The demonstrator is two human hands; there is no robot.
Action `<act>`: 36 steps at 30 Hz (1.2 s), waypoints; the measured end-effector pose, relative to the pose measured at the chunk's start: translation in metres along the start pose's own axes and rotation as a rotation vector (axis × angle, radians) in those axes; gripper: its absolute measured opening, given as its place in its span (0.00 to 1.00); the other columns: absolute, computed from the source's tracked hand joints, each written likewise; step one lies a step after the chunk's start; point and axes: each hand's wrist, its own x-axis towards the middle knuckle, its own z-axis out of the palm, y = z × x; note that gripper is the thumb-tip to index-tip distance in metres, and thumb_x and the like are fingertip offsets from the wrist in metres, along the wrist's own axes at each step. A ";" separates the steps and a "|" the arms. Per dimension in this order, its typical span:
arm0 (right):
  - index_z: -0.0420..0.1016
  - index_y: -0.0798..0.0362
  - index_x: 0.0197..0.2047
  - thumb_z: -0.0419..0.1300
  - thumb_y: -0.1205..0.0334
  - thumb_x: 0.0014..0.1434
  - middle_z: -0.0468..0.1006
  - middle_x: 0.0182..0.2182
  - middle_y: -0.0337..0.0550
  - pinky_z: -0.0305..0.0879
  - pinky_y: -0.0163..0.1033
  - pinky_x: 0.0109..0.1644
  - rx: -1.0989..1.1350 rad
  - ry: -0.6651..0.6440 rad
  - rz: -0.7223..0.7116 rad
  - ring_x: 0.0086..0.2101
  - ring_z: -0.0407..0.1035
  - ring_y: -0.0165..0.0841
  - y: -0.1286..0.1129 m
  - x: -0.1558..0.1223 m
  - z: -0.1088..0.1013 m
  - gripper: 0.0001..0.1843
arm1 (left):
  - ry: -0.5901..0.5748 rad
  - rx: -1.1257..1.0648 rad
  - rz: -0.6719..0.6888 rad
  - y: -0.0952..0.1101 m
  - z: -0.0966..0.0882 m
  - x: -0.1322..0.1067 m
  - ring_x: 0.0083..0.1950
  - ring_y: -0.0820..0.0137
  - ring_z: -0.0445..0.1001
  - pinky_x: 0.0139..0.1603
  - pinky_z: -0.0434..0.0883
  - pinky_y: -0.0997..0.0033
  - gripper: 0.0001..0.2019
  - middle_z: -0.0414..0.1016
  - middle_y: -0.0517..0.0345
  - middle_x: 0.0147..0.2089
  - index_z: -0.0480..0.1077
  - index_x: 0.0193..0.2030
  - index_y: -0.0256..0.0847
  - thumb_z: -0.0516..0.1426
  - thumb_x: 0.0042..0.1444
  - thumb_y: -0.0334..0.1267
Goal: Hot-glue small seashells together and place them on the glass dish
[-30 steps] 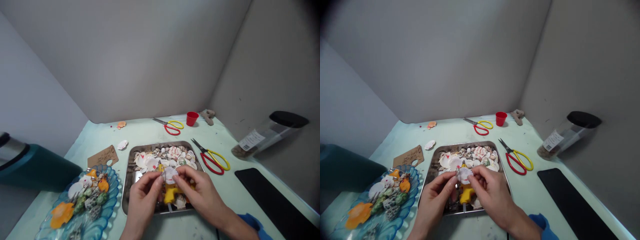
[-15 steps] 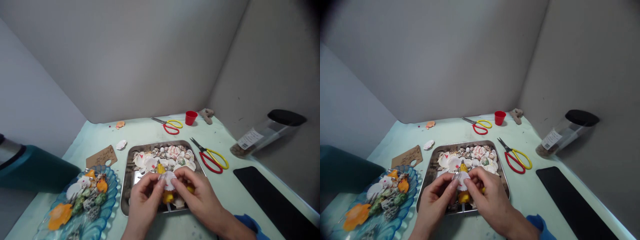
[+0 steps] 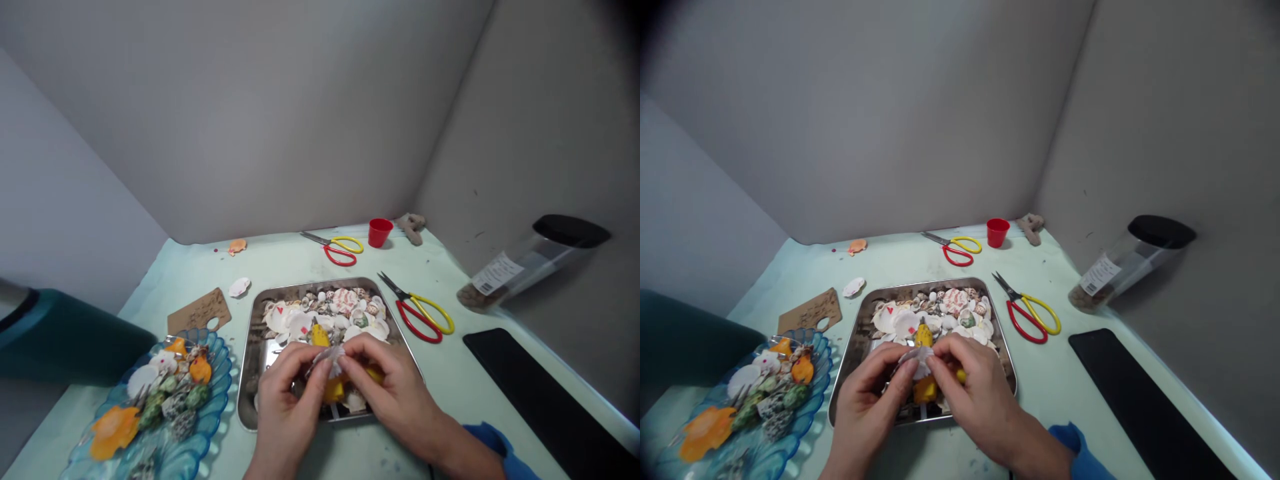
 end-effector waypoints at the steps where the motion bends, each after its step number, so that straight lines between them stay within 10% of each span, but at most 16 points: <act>1: 0.70 0.53 0.33 0.53 0.62 0.62 0.73 0.27 0.39 0.61 0.34 0.34 -0.009 -0.002 -0.007 0.29 0.67 0.30 0.000 0.000 0.000 0.08 | 0.011 0.000 0.014 0.001 0.000 0.000 0.34 0.65 0.73 0.36 0.68 0.72 0.03 0.76 0.53 0.31 0.77 0.29 0.42 0.61 0.49 0.36; 36: 0.68 0.52 0.33 0.54 0.60 0.62 0.70 0.27 0.35 0.62 0.31 0.32 0.205 0.078 0.133 0.28 0.65 0.27 0.008 -0.003 -0.004 0.07 | -0.220 0.020 -0.083 -0.007 -0.002 -0.002 0.32 0.68 0.73 0.31 0.68 0.74 0.09 0.78 0.54 0.34 0.76 0.38 0.40 0.60 0.51 0.40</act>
